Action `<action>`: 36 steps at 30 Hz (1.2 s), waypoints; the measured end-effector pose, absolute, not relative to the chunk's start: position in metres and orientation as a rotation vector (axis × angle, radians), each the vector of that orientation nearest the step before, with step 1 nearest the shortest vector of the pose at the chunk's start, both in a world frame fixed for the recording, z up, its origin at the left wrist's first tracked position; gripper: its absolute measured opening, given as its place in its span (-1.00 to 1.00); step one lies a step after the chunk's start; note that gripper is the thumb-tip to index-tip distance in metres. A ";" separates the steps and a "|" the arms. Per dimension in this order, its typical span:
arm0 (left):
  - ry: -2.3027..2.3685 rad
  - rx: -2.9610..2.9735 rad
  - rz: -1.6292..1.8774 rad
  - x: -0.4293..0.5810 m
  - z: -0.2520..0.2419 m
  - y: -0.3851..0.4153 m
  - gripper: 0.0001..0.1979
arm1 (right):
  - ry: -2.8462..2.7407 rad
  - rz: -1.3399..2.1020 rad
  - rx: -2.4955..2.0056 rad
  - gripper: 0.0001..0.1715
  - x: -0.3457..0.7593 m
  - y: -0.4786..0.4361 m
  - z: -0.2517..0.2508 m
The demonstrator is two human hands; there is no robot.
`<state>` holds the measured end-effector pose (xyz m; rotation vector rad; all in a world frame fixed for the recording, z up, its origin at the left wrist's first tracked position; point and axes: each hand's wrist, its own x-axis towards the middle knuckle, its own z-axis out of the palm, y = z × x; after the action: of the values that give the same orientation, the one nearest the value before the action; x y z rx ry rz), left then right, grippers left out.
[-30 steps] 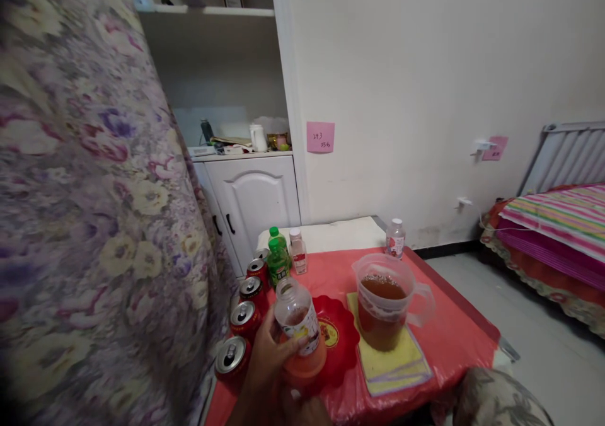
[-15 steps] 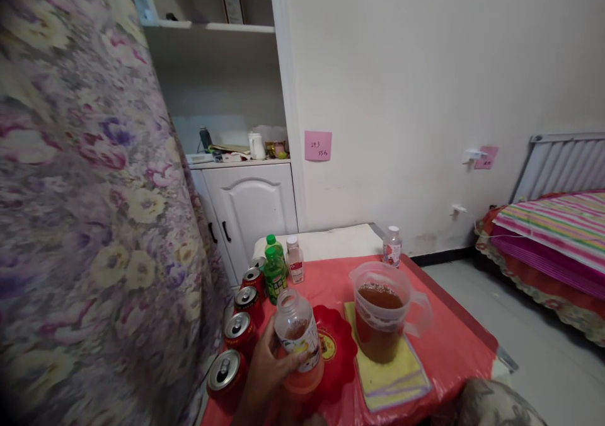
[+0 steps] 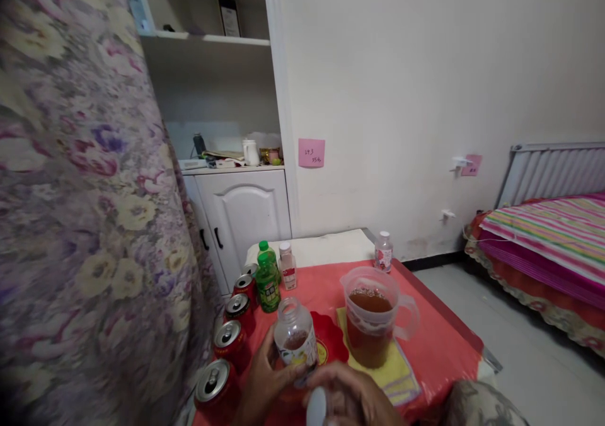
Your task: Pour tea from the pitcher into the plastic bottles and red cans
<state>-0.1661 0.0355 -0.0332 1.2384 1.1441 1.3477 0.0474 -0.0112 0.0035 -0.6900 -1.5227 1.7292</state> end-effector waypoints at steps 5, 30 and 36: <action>1.081 1.242 1.329 -0.160 -0.029 0.035 -0.17 | -1.408 1.412 -0.619 -0.57 0.055 0.010 0.051; 0.907 1.315 1.214 -0.156 -0.047 0.035 -0.16 | -2.024 1.006 -0.773 -0.54 0.042 0.048 0.082; 0.934 1.299 1.289 -0.156 -0.060 0.038 -0.14 | -2.244 0.957 -0.818 -0.62 0.049 0.053 0.107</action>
<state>-0.1559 0.0381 -0.0605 1.2989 0.9339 1.2893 0.0486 0.0529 0.1074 -0.8180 -2.2436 0.9566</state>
